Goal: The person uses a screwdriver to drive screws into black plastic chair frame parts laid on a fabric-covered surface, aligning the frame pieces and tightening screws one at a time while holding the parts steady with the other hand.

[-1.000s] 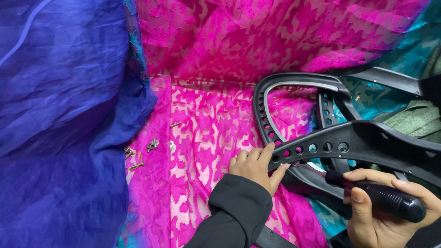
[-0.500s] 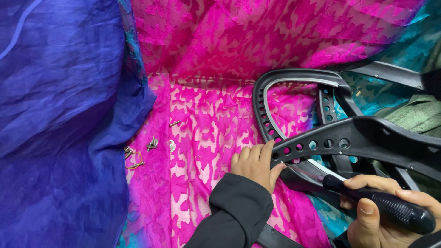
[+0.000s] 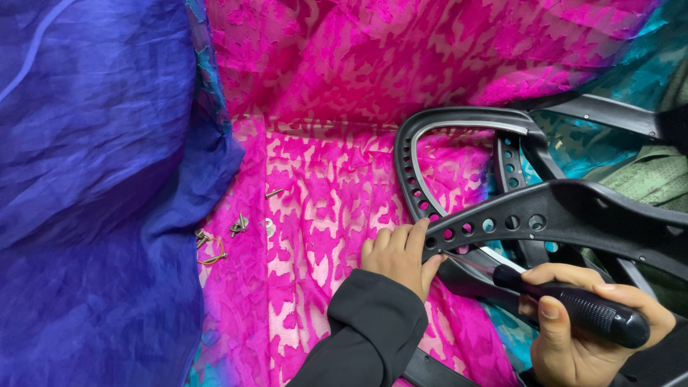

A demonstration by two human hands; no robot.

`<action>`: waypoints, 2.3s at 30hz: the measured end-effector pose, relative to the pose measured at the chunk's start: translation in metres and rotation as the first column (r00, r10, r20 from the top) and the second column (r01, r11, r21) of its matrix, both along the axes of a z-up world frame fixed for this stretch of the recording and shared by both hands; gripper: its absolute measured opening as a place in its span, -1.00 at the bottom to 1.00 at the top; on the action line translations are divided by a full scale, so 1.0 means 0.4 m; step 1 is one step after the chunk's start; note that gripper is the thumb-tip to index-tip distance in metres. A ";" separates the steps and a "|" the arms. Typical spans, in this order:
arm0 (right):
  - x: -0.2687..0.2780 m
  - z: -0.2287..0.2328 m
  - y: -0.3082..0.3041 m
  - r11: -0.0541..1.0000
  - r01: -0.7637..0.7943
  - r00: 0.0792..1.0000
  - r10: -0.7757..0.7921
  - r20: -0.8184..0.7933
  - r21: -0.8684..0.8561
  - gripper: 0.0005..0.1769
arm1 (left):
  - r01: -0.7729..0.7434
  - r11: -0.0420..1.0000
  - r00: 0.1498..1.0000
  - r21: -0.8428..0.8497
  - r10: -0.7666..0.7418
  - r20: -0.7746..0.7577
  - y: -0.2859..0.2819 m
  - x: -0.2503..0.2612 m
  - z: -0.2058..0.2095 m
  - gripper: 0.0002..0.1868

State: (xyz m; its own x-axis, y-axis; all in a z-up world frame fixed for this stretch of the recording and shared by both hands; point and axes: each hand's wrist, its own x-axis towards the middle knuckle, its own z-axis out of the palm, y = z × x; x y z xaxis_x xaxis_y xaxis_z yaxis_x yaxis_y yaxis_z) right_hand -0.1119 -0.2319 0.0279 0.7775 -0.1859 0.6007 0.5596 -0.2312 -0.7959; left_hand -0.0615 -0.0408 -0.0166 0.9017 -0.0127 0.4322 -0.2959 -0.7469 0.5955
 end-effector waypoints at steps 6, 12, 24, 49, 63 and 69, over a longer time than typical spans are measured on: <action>-0.002 0.006 0.017 0.998 -0.059 0.998 0.059 -0.019 0.008 -0.36 | 0.005 1.000 1.000 -0.001 -0.005 0.002 0.000 0.000 -0.005 -0.33; 0.011 0.053 0.013 0.965 -0.255 0.965 0.251 -0.072 -0.061 -0.43 | -0.007 1.000 1.000 -0.003 0.007 -0.001 -0.004 0.001 -0.009 -0.32; 0.011 0.130 0.036 0.883 0.011 0.995 0.038 0.094 -0.469 -0.50 | -0.033 0.999 0.999 0.009 0.032 0.033 -0.008 0.000 -0.007 -0.34; 0.006 0.141 0.046 0.964 -0.055 0.983 0.099 0.157 -0.259 -0.36 | -0.003 0.998 0.999 -0.058 0.000 -0.049 0.003 -0.004 0.019 -0.37; -0.003 0.174 0.067 0.970 -0.064 0.988 0.095 0.123 -0.233 -0.45 | 0.003 0.998 0.994 -0.067 -0.011 -0.112 0.002 -0.001 0.014 -0.36; 0.008 0.173 0.063 0.948 -0.006 0.987 0.057 0.152 -0.317 -0.48 | 0.005 0.997 1.000 -0.072 -0.005 -0.004 0.002 -0.005 0.062 -0.25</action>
State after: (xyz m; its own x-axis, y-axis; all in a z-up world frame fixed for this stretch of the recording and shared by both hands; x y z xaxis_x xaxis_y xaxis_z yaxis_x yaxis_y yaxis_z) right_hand -0.1085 -0.2065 0.0971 0.6706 0.0552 0.7398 0.6829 -0.4354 -0.5866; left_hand -0.0634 -0.0401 0.0082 0.9036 0.0136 0.4283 -0.2969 -0.7007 0.6488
